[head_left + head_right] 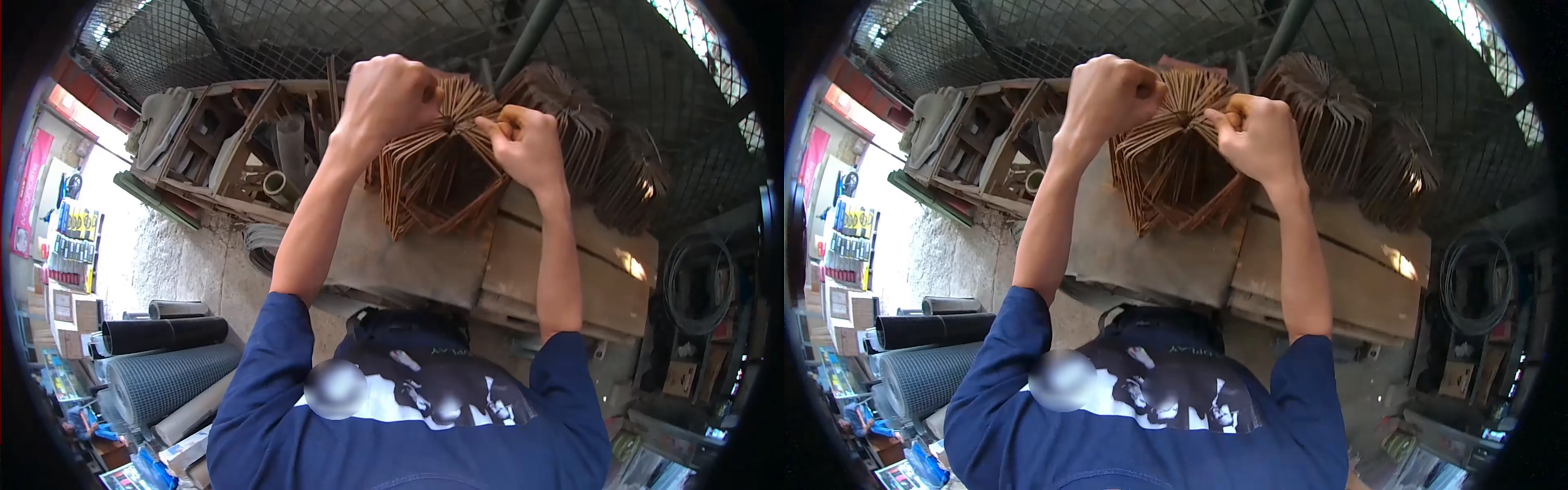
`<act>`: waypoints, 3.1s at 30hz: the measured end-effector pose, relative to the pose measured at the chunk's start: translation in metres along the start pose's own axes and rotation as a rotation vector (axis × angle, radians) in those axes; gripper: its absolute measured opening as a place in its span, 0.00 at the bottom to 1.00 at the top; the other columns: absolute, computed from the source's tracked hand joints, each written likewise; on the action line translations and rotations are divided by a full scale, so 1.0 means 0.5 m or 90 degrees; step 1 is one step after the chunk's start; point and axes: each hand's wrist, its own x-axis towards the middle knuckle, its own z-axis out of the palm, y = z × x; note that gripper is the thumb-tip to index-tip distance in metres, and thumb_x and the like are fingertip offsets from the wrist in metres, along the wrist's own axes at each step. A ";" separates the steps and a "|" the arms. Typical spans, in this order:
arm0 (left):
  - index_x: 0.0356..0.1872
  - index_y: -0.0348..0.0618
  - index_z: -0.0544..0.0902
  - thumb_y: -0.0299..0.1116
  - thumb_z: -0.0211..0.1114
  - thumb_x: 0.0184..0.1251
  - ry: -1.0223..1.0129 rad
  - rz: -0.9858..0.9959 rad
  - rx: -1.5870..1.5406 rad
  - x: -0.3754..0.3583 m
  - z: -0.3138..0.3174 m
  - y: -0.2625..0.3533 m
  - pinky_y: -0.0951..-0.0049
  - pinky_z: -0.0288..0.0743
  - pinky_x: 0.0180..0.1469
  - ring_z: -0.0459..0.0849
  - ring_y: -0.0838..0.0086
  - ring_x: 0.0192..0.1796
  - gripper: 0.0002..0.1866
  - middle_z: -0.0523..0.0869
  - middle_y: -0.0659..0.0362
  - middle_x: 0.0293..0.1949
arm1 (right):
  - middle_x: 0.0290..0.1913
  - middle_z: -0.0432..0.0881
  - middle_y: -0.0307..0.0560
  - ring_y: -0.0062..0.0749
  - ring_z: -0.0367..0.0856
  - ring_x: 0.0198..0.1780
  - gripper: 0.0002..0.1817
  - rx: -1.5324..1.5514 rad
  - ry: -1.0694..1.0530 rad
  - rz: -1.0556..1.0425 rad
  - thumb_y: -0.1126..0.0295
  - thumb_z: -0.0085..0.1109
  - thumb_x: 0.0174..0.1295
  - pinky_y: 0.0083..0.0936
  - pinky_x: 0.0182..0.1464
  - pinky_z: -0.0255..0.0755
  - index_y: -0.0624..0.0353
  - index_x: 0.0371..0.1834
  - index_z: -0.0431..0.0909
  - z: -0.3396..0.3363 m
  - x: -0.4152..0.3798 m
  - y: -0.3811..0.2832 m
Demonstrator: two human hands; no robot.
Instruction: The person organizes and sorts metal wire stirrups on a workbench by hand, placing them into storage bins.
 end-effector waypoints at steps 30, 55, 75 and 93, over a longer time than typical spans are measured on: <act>0.16 0.38 0.78 0.44 0.65 0.63 0.037 -0.289 -0.142 -0.250 -0.011 0.132 0.65 0.66 0.18 0.74 0.58 0.14 0.21 0.73 0.52 0.10 | 0.10 0.59 0.34 0.16 0.55 0.16 0.25 0.170 0.150 0.174 0.64 0.66 0.57 0.22 0.19 0.52 0.64 0.11 0.65 0.068 -0.185 0.024; 0.19 0.43 0.71 0.38 0.60 0.68 -0.014 -0.222 -0.064 -0.290 0.024 0.165 0.61 0.67 0.15 0.76 0.55 0.14 0.17 0.75 0.52 0.11 | 0.12 0.70 0.50 0.32 0.65 0.14 0.18 0.053 0.096 0.074 0.65 0.66 0.54 0.27 0.21 0.63 0.66 0.16 0.73 0.023 -0.093 -0.014; 0.40 0.26 0.72 0.29 0.64 0.54 -0.060 -0.231 -0.502 -0.321 0.117 0.260 0.53 0.76 0.31 0.81 0.45 0.28 0.17 0.82 0.42 0.23 | 0.23 0.76 0.60 0.47 0.78 0.27 0.18 0.015 0.089 -0.002 0.62 0.50 0.67 0.36 0.34 0.72 0.67 0.28 0.75 0.109 -0.160 -0.111; 0.35 0.32 0.68 0.39 0.57 0.67 -0.134 -0.294 -0.448 -0.308 0.047 0.226 0.52 0.75 0.27 0.81 0.47 0.24 0.17 0.80 0.43 0.18 | 0.40 0.78 0.45 0.33 0.79 0.45 0.12 0.758 -0.229 0.372 0.61 0.50 0.68 0.28 0.51 0.73 0.59 0.38 0.74 0.050 -0.154 -0.033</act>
